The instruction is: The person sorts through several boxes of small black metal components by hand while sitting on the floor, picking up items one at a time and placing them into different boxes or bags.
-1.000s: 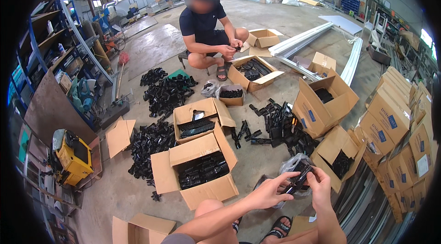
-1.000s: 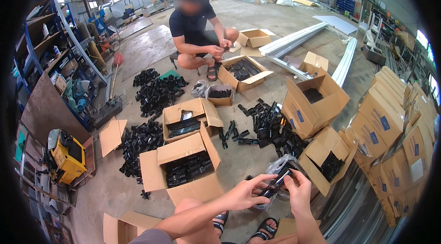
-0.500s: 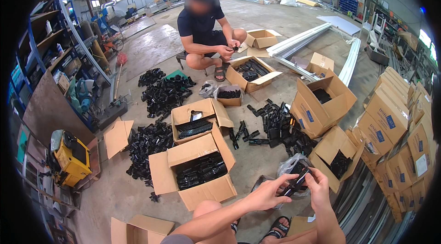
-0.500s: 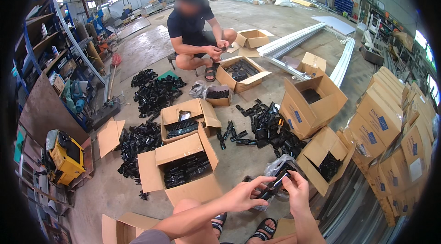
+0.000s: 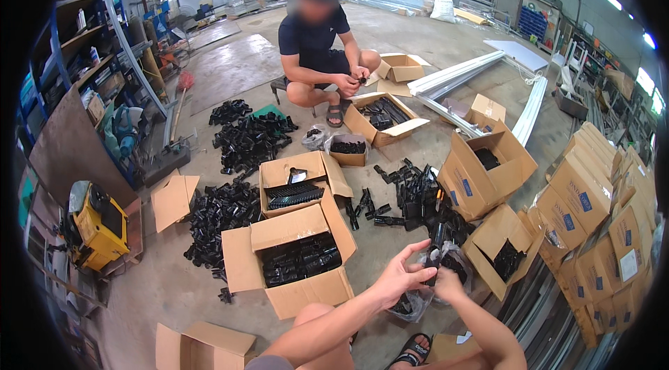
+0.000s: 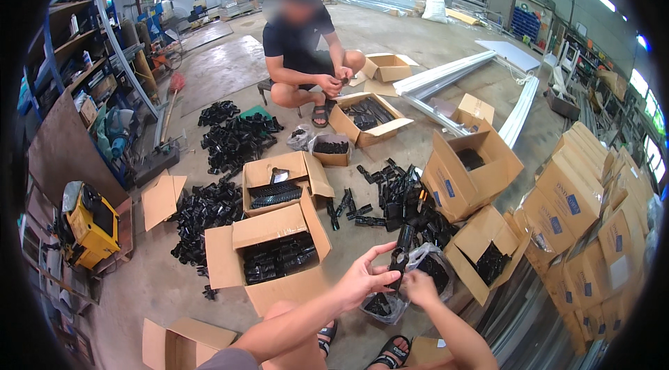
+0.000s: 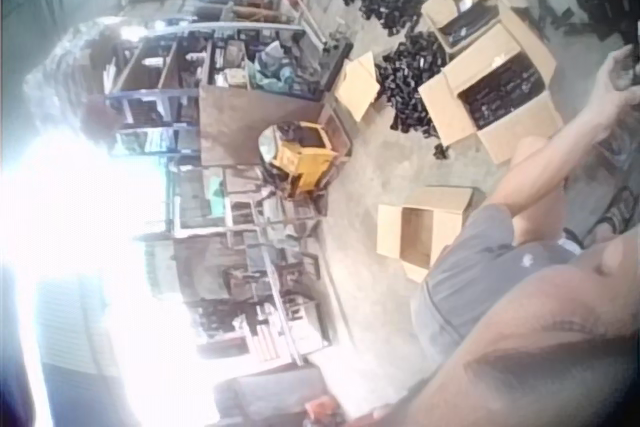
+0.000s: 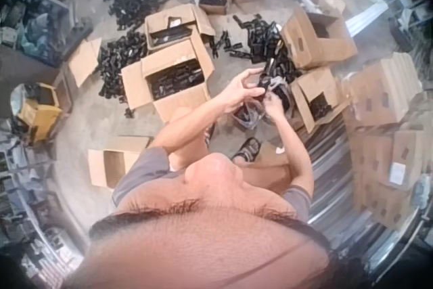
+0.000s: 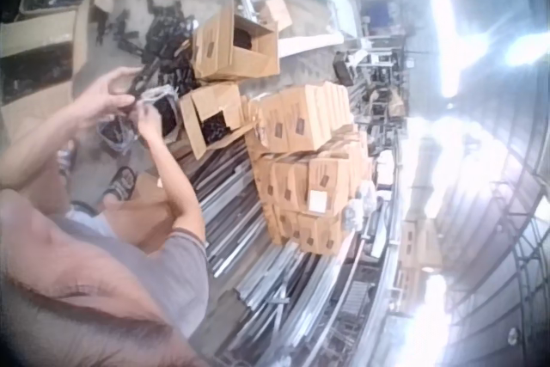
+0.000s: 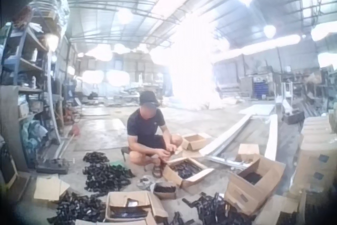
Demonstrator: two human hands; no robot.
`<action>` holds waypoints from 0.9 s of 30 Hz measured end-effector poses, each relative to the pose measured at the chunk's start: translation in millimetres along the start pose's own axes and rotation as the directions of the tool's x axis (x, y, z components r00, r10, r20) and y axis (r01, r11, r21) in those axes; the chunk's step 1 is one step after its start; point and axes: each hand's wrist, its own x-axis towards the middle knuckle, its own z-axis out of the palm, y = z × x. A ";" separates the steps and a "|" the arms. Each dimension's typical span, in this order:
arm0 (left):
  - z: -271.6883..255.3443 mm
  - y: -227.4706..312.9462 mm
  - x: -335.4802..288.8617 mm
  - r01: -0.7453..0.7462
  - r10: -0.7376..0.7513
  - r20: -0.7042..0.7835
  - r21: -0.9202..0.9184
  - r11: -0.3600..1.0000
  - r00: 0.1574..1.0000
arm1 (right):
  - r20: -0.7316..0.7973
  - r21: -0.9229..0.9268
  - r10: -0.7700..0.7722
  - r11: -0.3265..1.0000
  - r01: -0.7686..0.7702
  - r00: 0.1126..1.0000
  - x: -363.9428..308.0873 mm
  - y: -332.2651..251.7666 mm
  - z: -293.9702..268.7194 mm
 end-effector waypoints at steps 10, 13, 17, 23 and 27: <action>-3.8 11.0 1.7 -0.064 0.059 -0.062 -0.084 0.994 0.996 | 0.138 -0.532 0.257 0.834 -0.147 0.957 17.9 80.1 170.3; -7.8 7.6 2.1 -0.057 0.053 -0.052 -0.091 0.994 0.997 | 0.050 -0.450 0.319 0.853 -0.264 0.946 -1.3 69.1 176.3; -4.6 13.2 1.6 -0.060 0.055 -0.055 -0.086 0.995 0.997 | -0.029 -0.384 0.329 0.868 -0.314 0.944 1.4 81.5 178.0; -6.6 10.7 3.9 -0.067 0.060 -0.088 -0.082 0.994 0.994 | 0.015 -0.486 0.281 0.840 -0.239 0.959 -10.3 59.5 170.7; -0.1 11.7 7.7 -0.113 0.105 -0.075 -0.121 0.986 0.992 | 0.031 -0.571 0.051 0.820 -0.024 0.998 -10.8 78.8 174.6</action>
